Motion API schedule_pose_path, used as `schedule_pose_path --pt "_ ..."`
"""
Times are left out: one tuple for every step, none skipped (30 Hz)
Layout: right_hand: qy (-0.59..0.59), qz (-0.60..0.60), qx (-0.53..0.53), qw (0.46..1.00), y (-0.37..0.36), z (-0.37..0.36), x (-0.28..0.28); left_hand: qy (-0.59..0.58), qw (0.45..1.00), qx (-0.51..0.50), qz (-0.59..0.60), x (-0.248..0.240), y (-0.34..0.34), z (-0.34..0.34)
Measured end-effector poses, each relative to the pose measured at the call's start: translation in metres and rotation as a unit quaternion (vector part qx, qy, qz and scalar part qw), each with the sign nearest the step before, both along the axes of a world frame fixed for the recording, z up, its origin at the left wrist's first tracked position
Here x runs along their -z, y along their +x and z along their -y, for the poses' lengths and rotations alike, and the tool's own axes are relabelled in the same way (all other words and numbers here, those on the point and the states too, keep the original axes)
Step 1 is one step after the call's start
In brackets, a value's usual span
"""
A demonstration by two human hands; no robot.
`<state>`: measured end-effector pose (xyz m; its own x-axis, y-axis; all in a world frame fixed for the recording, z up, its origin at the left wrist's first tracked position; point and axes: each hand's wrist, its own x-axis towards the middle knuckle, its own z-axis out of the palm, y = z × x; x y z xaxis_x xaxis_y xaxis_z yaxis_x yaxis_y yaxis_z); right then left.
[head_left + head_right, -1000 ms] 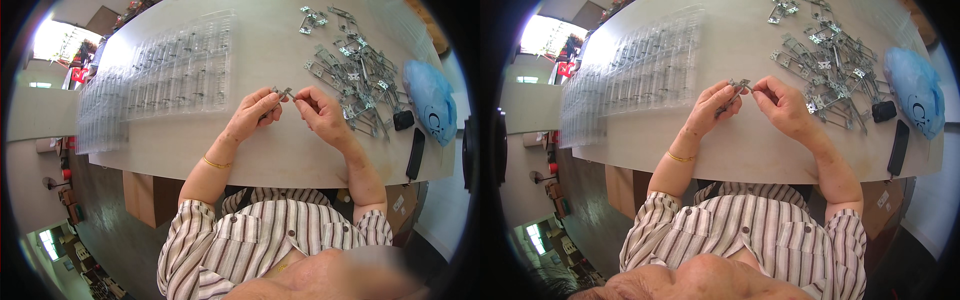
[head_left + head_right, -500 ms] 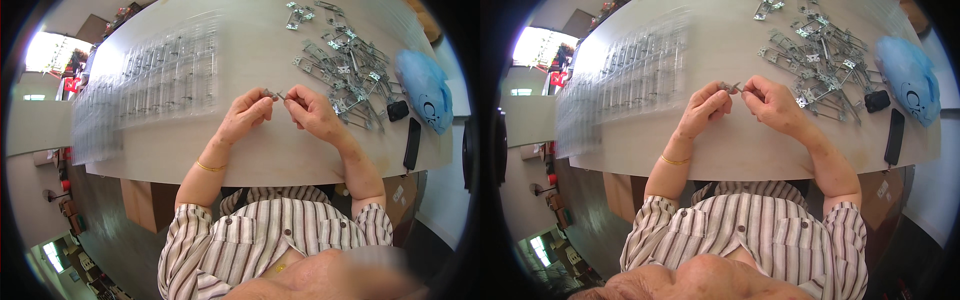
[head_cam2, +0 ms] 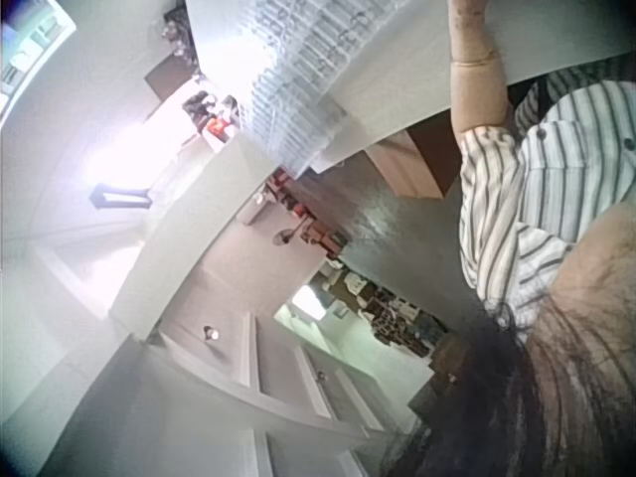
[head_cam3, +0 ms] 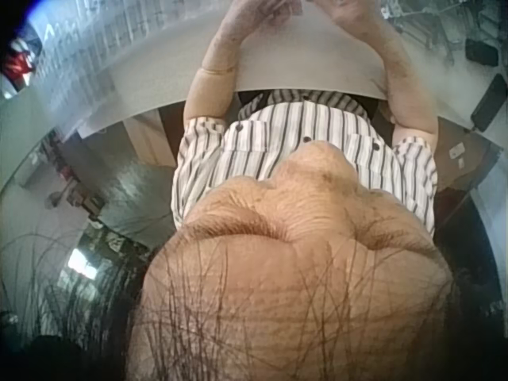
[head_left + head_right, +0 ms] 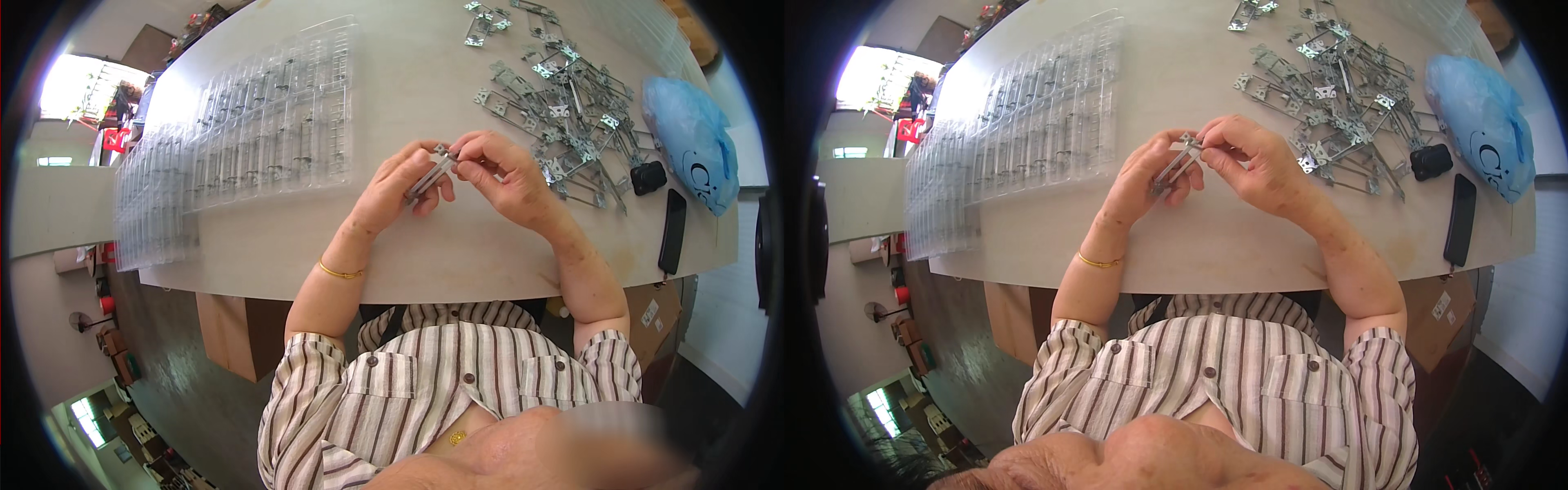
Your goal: Insert a metal pin through a bracket assembly.
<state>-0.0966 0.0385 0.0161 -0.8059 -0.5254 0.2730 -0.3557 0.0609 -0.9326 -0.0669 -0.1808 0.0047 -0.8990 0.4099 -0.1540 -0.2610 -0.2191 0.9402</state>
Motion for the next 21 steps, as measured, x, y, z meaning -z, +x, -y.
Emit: schedule_pose_path --pt "-0.037 0.07 0.013 0.997 0.0 0.0 0.001 0.075 0.997 0.01 0.003 0.001 0.0 0.001" --pt "-0.074 0.139 0.025 0.987 0.0 0.0 0.001 0.074 0.997 0.008 0.002 0.0 -0.001 0.002" --pt "-0.075 0.138 0.024 0.987 -0.001 -0.001 -0.001 0.134 0.991 0.019 -0.016 -0.001 -0.001 0.003" --pt "-0.089 0.193 0.034 0.977 -0.004 -0.001 -0.004 0.192 0.98 0.029 -0.035 -0.002 -0.001 0.004" --pt "-0.102 0.247 0.045 0.963 -0.006 -0.002 -0.006 0.193 0.98 0.029 -0.036 -0.003 -0.001 0.003" --pt "-0.102 0.246 0.045 0.963 -0.007 -0.003 -0.006 0.213 0.976 0.024 -0.042 -0.005 -0.001 0.003" --pt "-0.12 0.268 0.04 0.955 -0.008 -0.003 -0.006 0.233 0.971 0.018 -0.047 -0.006 0.0 0.002" --pt "-0.138 0.29 0.036 0.946 -0.009 -0.003 -0.006 0.233 0.971 0.018 -0.048 -0.004 -0.001 0.002" --pt "-0.138 0.29 0.035 0.946 -0.009 -0.003 -0.005 0.206 0.975 0.014 -0.085 -0.001 -0.001 0.001" --pt "-0.145 0.305 0.029 0.941 -0.009 -0.003 -0.004 0.179 0.976 0.01 -0.121 0.001 -0.001 0.0" --pt "-0.151 0.319 0.024 0.935 -0.009 -0.002 -0.002 0.179 0.976 0.01 -0.122 0.002 -0.001 0.0" --pt "-0.151 0.319 0.024 0.935 -0.009 -0.003 -0.001 0.159 0.981 0.008 -0.114 0.003 0.0 0.001" --pt "-0.147 0.338 0.012 0.93 -0.008 -0.003 0.0 0.139 0.985 0.006 -0.106 0.004 0.0 0.001" --pt "-0.143 0.357 -0.002 0.923 -0.008 -0.003 0.001 0.139 0.985 0.006 -0.106 0.004 0.001 0.002" --pt "-0.143 0.356 -0.002 0.923 -0.008 -0.002 0.0 0.123 0.987 -0.001 -0.105 0.005 0.002 0.004" --pt "-0.124 0.366 -0.007 0.922 -0.007 -0.002 -0.001 0.108 0.989 -0.007 -0.104 0.006 0.002 0.006" --pt "-0.106 0.376 -0.012 0.92 -0.006 -0.001 -0.003 0.106 0.989 -0.008 -0.104 0.008 0.001 0.008" --pt "-0.108 0.376 -0.014 0.92 -0.004 0.0 -0.006 0.078 0.989 -0.029 -0.124 0.012 0.0 0.011" --pt "-0.077 0.367 -0.005 0.927 -0.002 0.001 -0.012 0.05 0.987 -0.05 -0.145 0.014 -0.001 0.013" --pt "-0.046 0.356 0.006 0.934 -0.001 0.002 -0.016 0.05 0.987 -0.049 -0.145 0.013 -0.001 0.014" --pt "-0.046 0.355 0.007 0.934 -0.001 0.001 -0.013 0.037 0.985 -0.072 -0.154 0.012 0.0 0.014"
